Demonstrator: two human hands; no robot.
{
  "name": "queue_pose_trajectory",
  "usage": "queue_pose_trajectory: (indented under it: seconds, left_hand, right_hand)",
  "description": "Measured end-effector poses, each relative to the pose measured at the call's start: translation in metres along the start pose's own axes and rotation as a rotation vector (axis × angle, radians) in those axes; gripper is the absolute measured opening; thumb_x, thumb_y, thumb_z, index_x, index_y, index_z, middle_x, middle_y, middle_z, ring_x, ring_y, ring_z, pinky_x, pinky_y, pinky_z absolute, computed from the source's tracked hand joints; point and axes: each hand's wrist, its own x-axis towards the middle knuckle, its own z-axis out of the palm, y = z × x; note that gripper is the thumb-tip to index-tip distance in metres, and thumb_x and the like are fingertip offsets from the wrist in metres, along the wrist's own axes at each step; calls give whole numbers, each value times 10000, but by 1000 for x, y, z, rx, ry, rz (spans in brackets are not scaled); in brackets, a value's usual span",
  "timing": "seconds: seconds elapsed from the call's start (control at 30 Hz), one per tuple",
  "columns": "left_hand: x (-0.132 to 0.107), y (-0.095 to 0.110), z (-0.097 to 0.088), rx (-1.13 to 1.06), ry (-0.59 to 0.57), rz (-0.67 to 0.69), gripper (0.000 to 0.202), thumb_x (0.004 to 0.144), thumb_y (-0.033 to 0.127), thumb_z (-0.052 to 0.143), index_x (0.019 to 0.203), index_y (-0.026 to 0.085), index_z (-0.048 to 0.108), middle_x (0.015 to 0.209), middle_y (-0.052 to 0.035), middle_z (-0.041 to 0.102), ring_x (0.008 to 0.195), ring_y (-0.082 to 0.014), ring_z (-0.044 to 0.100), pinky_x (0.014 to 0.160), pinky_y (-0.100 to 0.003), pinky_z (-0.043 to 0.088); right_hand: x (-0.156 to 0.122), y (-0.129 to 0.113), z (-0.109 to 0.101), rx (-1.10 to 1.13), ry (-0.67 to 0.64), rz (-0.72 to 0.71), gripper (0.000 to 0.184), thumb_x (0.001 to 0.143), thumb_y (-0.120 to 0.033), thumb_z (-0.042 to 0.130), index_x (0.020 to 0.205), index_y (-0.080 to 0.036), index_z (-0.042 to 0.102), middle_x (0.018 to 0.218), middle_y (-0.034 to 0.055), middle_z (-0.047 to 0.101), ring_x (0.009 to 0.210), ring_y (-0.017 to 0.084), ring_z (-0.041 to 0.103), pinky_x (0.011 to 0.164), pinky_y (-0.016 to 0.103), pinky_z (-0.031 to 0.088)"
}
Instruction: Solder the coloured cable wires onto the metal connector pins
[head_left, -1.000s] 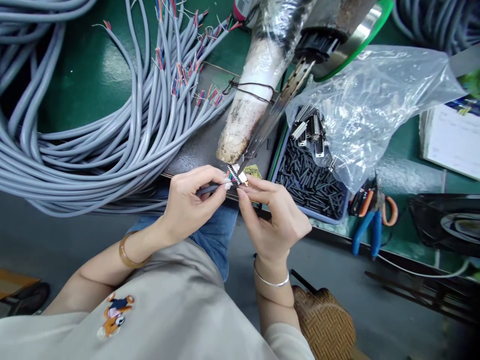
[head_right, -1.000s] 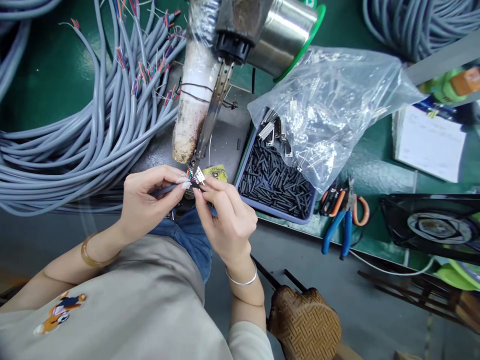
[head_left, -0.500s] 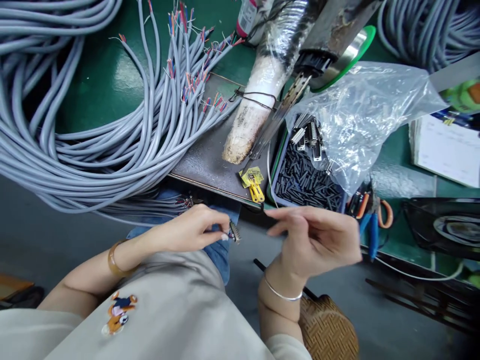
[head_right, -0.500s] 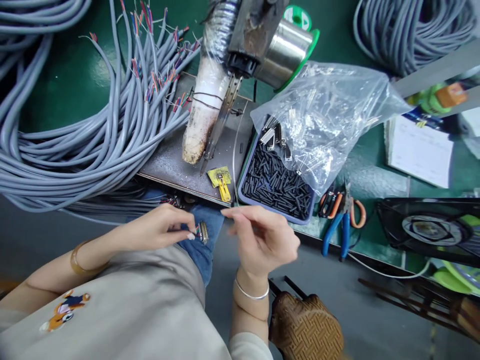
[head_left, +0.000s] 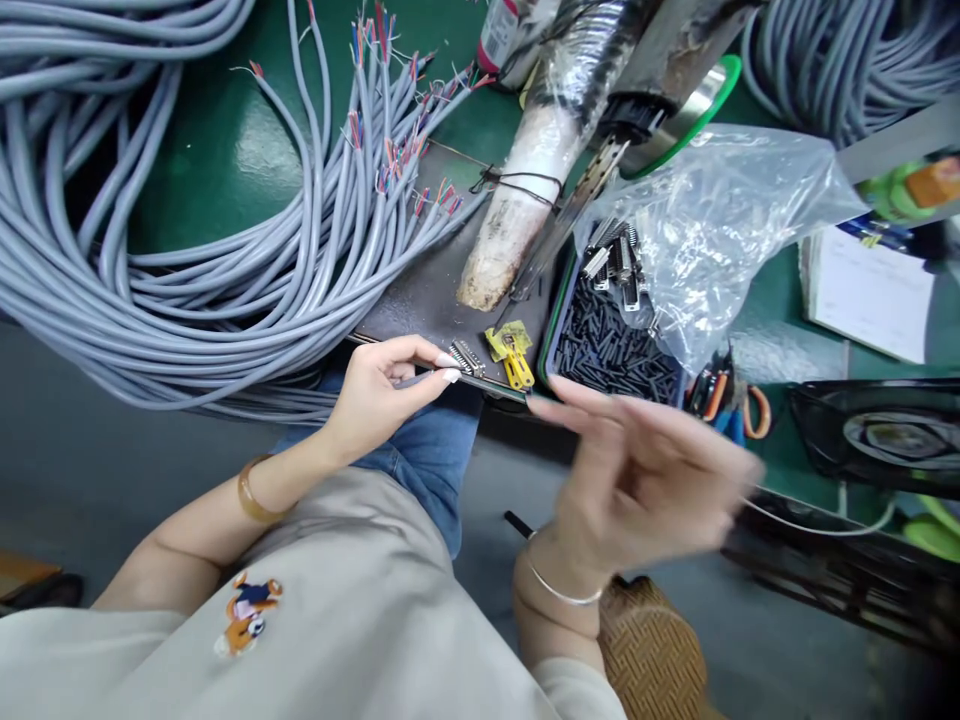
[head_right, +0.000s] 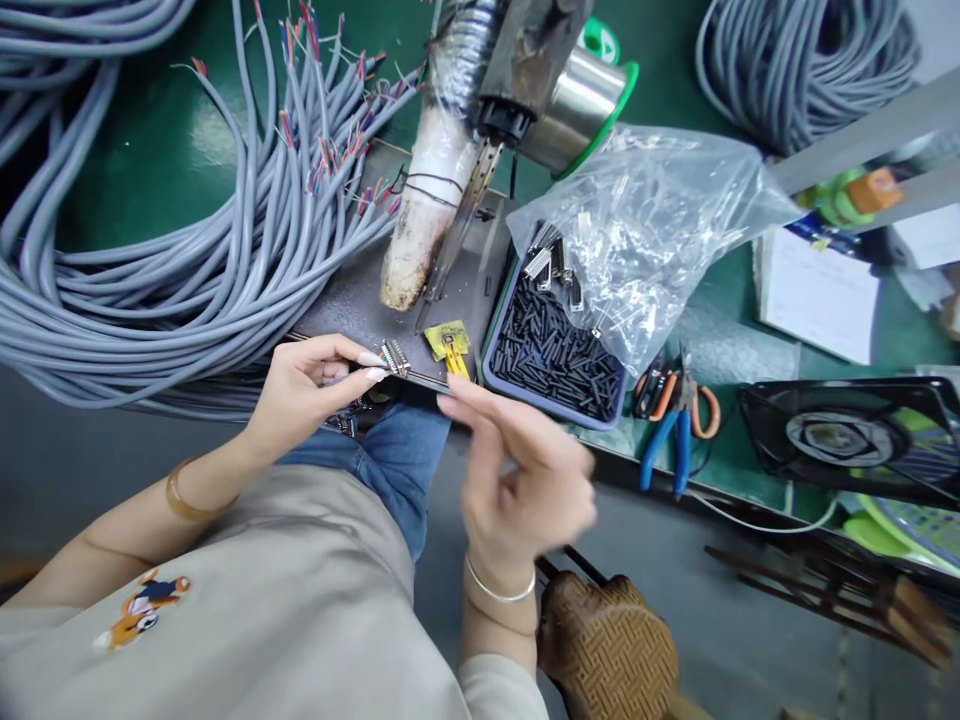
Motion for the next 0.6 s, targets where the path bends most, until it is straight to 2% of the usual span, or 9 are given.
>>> queue_pose_trajectory:
  seconds: [0.03, 0.07, 0.1, 0.17, 0.23, 0.4, 0.6]
  left_hand:
    - [2, 1, 3, 30, 18, 35, 135, 771, 250, 761, 807, 121, 746, 719, -37, 723, 487, -41, 438, 458, -192, 302]
    - [4, 1, 5, 65, 32, 70, 111, 771, 230, 752, 800, 124, 743, 714, -31, 719, 490, -39, 436, 462, -189, 302]
    - [5, 1, 7, 102, 43, 101, 89, 774, 214, 741, 795, 127, 740, 706, -24, 712, 489, -38, 430, 463, -187, 299]
    - [8, 1, 11, 164, 62, 149, 59, 779, 192, 721, 790, 135, 732, 704, -14, 702, 481, -34, 412, 457, -187, 287]
    - [11, 1, 14, 201, 83, 180, 49, 789, 185, 707, 785, 139, 724, 712, -10, 695, 475, -32, 394, 452, -190, 283]
    - [17, 3, 18, 246, 120, 208, 49, 809, 186, 696, 801, 150, 728, 667, 12, 654, 471, -35, 365, 452, -194, 281]
    - [20, 11, 20, 290, 152, 280, 47, 826, 157, 690, 813, 148, 734, 681, 13, 671, 482, -37, 386, 473, -199, 312]
  right_hand:
    - [4, 0, 13, -20, 47, -52, 113, 953, -281, 674, 1032, -210, 713, 842, 15, 809, 700, 152, 777, 672, 250, 629]
    - [6, 1, 24, -35, 83, -107, 132, 920, -188, 705, 1049, -213, 705, 890, 11, 818, 789, 153, 794, 745, 242, 636]
    - [8, 1, 34, -21, 57, -137, 157, 899, -130, 714, 1028, -215, 690, 946, 13, 822, 849, 148, 797, 790, 234, 636]
    - [10, 4, 48, 16, 11, -176, 155, 891, -82, 695, 957, -217, 659, 1047, 43, 814, 940, 159, 793, 833, 248, 636]
    - [11, 7, 56, 59, 7, -166, 159, 890, -70, 675, 902, -220, 623, 1071, 59, 805, 945, 161, 788, 817, 257, 638]
    - [14, 13, 65, 81, 50, -120, 155, 897, -101, 664, 882, -237, 591, 1060, 38, 803, 910, 159, 784, 792, 283, 643]
    - [22, 14, 65, 120, 69, -110, 148, 889, -104, 689, 906, -235, 622, 1070, 38, 800, 943, 171, 780, 823, 314, 643]
